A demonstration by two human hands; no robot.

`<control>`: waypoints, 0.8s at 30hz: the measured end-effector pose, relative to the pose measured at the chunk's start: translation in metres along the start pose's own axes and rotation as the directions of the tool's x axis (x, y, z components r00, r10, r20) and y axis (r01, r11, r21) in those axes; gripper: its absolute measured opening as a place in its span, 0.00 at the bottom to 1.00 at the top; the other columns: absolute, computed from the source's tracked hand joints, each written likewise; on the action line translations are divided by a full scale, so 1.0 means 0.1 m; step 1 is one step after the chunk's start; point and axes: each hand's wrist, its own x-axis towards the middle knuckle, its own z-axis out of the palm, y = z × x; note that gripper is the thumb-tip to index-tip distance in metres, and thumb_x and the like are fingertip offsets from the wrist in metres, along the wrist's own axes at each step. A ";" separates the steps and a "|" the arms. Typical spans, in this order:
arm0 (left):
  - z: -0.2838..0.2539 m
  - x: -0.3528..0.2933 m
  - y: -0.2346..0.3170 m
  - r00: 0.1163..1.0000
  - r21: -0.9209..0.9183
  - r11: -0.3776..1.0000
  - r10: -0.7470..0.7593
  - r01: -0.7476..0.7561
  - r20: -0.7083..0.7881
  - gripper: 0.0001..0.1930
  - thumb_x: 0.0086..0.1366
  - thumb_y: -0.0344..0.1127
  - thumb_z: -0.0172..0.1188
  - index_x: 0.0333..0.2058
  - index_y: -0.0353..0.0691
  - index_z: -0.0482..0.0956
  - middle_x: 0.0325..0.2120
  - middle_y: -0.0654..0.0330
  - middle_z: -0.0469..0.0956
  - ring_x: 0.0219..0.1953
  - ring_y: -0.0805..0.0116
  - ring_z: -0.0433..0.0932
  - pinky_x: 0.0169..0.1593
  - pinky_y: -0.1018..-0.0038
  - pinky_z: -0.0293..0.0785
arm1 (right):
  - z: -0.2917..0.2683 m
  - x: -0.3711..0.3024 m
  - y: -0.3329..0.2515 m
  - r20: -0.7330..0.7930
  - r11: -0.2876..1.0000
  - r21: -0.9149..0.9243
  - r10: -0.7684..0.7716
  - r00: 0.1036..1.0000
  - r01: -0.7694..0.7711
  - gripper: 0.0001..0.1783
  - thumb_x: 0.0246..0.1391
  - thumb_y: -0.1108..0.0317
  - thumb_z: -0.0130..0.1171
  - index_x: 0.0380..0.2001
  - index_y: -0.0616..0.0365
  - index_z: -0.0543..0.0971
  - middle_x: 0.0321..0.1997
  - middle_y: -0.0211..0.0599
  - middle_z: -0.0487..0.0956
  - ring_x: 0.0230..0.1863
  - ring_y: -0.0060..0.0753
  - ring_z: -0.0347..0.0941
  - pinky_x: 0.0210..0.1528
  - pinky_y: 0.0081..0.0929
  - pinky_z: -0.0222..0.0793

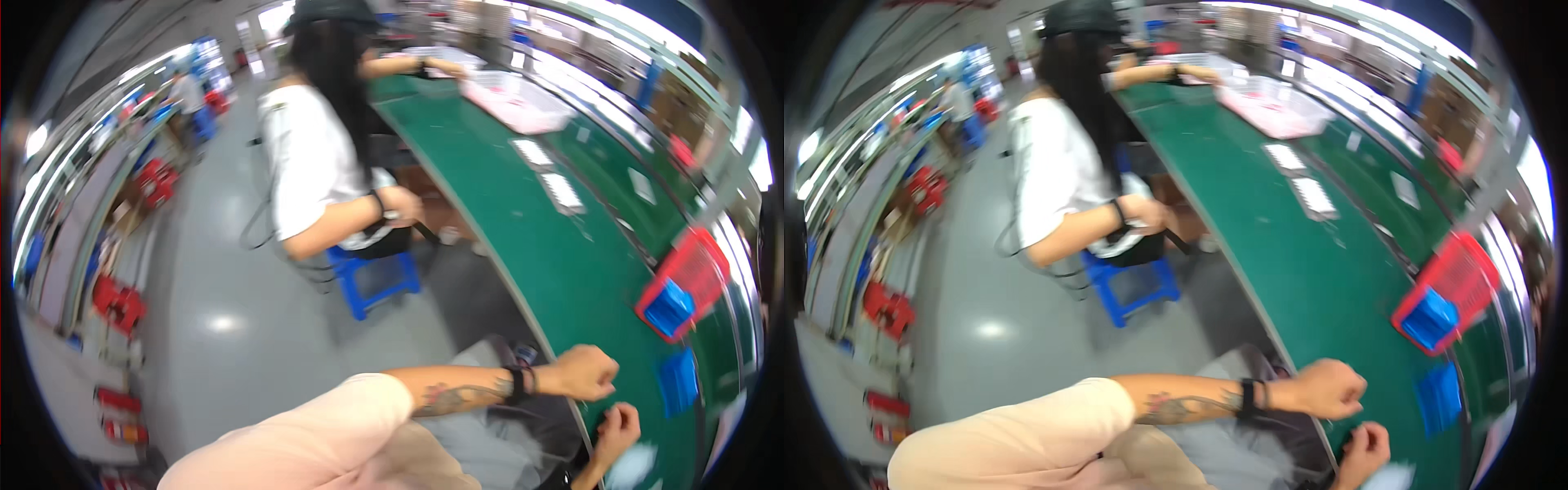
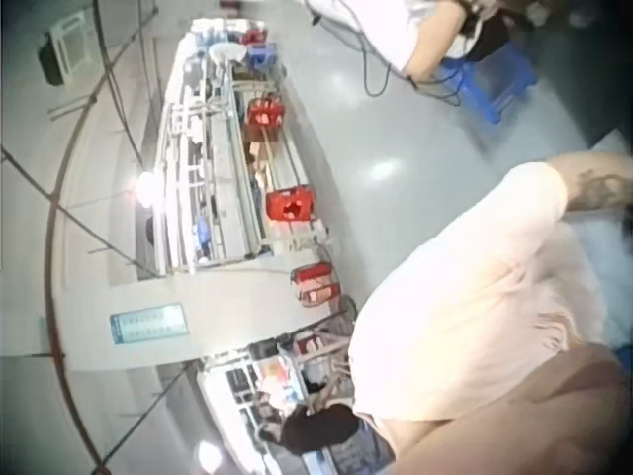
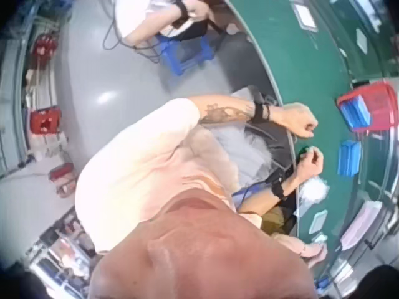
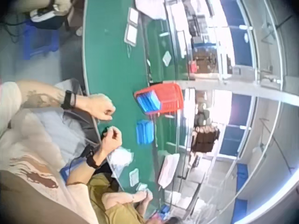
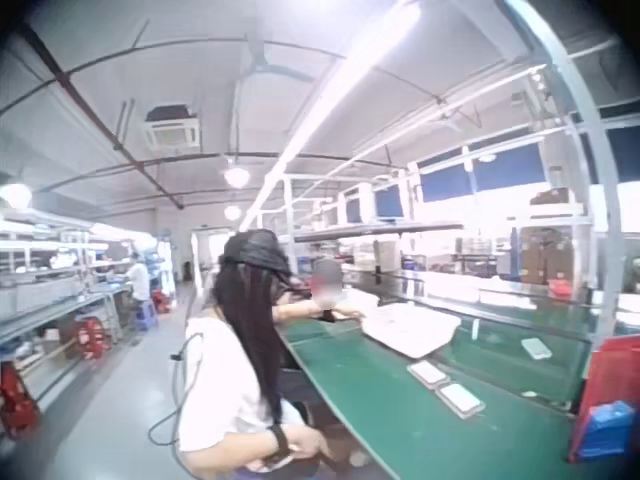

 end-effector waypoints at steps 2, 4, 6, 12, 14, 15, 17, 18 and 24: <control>0.15 0.03 -0.02 0.998 -0.009 1.000 0.013 -0.014 -0.060 0.09 0.44 0.37 0.62 0.15 0.41 0.73 0.14 0.54 0.73 0.23 0.48 0.75 0.28 0.57 0.69 | -0.16 0.11 0.30 -0.038 1.000 0.028 0.013 0.999 -0.012 0.03 0.56 0.72 0.57 0.31 0.60 0.76 0.23 0.24 0.71 0.17 0.11 0.58 0.17 0.12 0.51; 0.27 0.05 -0.03 0.995 0.002 0.999 0.039 -0.038 -0.094 0.10 0.41 0.38 0.62 0.14 0.41 0.72 0.12 0.55 0.72 0.21 0.50 0.75 0.27 0.59 0.69 | -0.09 -0.06 -0.26 -0.045 0.998 -0.053 0.027 0.999 -0.030 0.03 0.55 0.78 0.59 0.32 0.67 0.79 0.24 0.33 0.78 0.20 0.19 0.67 0.22 0.18 0.64; 0.32 0.08 0.00 0.989 0.004 1.000 0.008 -0.007 -0.148 0.08 0.38 0.37 0.63 0.12 0.42 0.73 0.12 0.56 0.73 0.20 0.51 0.76 0.26 0.61 0.70 | -0.07 -0.09 -0.35 -0.071 0.998 -0.061 0.002 0.997 -0.006 0.02 0.55 0.78 0.59 0.31 0.66 0.79 0.24 0.33 0.78 0.19 0.19 0.66 0.22 0.18 0.63; 0.43 0.13 -0.16 0.978 0.027 0.998 -0.050 0.057 -0.204 0.06 0.33 0.35 0.62 0.08 0.44 0.74 0.10 0.60 0.74 0.19 0.55 0.77 0.26 0.64 0.72 | 0.00 -0.04 -0.32 -0.010 0.992 -0.118 -0.038 0.999 0.037 0.03 0.54 0.77 0.60 0.31 0.66 0.79 0.24 0.34 0.78 0.20 0.20 0.67 0.22 0.19 0.64; 0.53 0.19 -0.21 0.985 0.071 0.997 0.027 -0.015 -0.169 0.05 0.33 0.36 0.61 0.08 0.45 0.75 0.10 0.61 0.74 0.19 0.56 0.77 0.26 0.65 0.72 | -0.04 -0.02 -0.27 -0.072 0.984 -0.173 -0.058 0.996 0.045 0.03 0.54 0.76 0.61 0.31 0.66 0.80 0.24 0.34 0.78 0.19 0.20 0.67 0.21 0.19 0.64; 0.55 0.21 -0.22 0.986 0.088 0.996 0.022 -0.007 -0.167 0.05 0.32 0.37 0.61 0.08 0.46 0.75 0.10 0.62 0.74 0.19 0.57 0.77 0.27 0.65 0.72 | -0.03 -0.04 -0.32 -0.065 0.982 -0.172 -0.087 0.994 0.074 0.04 0.54 0.76 0.61 0.31 0.66 0.80 0.24 0.34 0.77 0.19 0.21 0.66 0.21 0.20 0.63; 0.58 0.22 -0.22 0.984 0.094 0.995 0.001 0.016 -0.179 0.05 0.32 0.37 0.61 0.09 0.46 0.75 0.10 0.62 0.74 0.20 0.57 0.77 0.27 0.65 0.72 | -0.03 -0.04 -0.33 -0.058 0.980 -0.184 -0.089 0.994 0.077 0.04 0.54 0.76 0.62 0.31 0.66 0.80 0.24 0.34 0.77 0.19 0.22 0.66 0.21 0.20 0.63; 0.58 0.22 -0.22 0.984 0.096 0.995 -0.006 0.023 -0.176 0.05 0.33 0.38 0.61 0.09 0.46 0.75 0.11 0.61 0.75 0.20 0.57 0.77 0.28 0.65 0.72 | -0.03 -0.03 -0.31 -0.072 0.977 -0.196 -0.093 0.993 0.078 0.04 0.54 0.76 0.62 0.31 0.67 0.80 0.24 0.35 0.77 0.19 0.22 0.66 0.21 0.21 0.63; 0.59 0.19 -0.24 0.981 0.068 0.997 -0.023 0.037 -0.192 0.06 0.34 0.39 0.63 0.09 0.47 0.75 0.12 0.61 0.75 0.22 0.57 0.78 0.29 0.65 0.72 | -0.08 0.01 -0.21 -0.026 0.979 -0.189 -0.082 0.996 0.075 0.04 0.54 0.76 0.62 0.31 0.67 0.80 0.23 0.35 0.77 0.19 0.23 0.67 0.21 0.21 0.64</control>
